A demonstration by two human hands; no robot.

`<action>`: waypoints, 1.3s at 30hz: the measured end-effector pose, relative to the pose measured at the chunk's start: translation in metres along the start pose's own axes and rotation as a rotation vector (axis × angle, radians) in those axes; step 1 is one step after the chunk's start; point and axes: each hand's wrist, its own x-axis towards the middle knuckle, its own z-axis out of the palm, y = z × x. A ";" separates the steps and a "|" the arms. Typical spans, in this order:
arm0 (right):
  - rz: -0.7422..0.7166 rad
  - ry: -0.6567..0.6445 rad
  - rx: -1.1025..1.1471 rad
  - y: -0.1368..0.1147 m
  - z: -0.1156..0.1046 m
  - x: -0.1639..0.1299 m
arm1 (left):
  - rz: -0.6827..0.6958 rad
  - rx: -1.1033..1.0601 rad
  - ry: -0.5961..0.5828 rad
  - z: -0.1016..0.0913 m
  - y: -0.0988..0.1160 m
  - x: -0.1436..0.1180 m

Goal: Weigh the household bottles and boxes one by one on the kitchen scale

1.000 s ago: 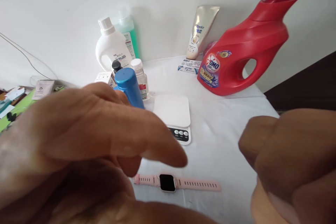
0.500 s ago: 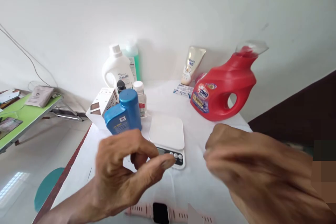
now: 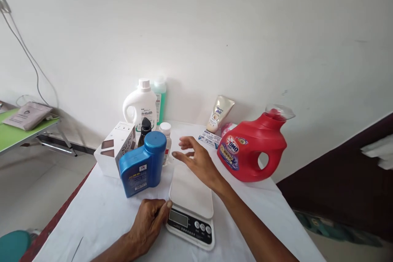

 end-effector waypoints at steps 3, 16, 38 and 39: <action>-0.027 0.018 0.057 -0.009 0.023 0.031 | 0.002 -0.029 -0.018 0.000 -0.007 0.000; -0.027 0.154 0.248 0.001 0.048 0.066 | -0.001 -0.036 -0.042 -0.004 -0.008 0.005; -0.006 0.278 0.115 -0.035 -0.016 -0.055 | 0.083 0.067 -0.020 -0.007 -0.012 0.004; -0.001 0.275 0.102 -0.037 -0.015 -0.056 | 0.086 0.071 -0.018 -0.007 -0.012 0.004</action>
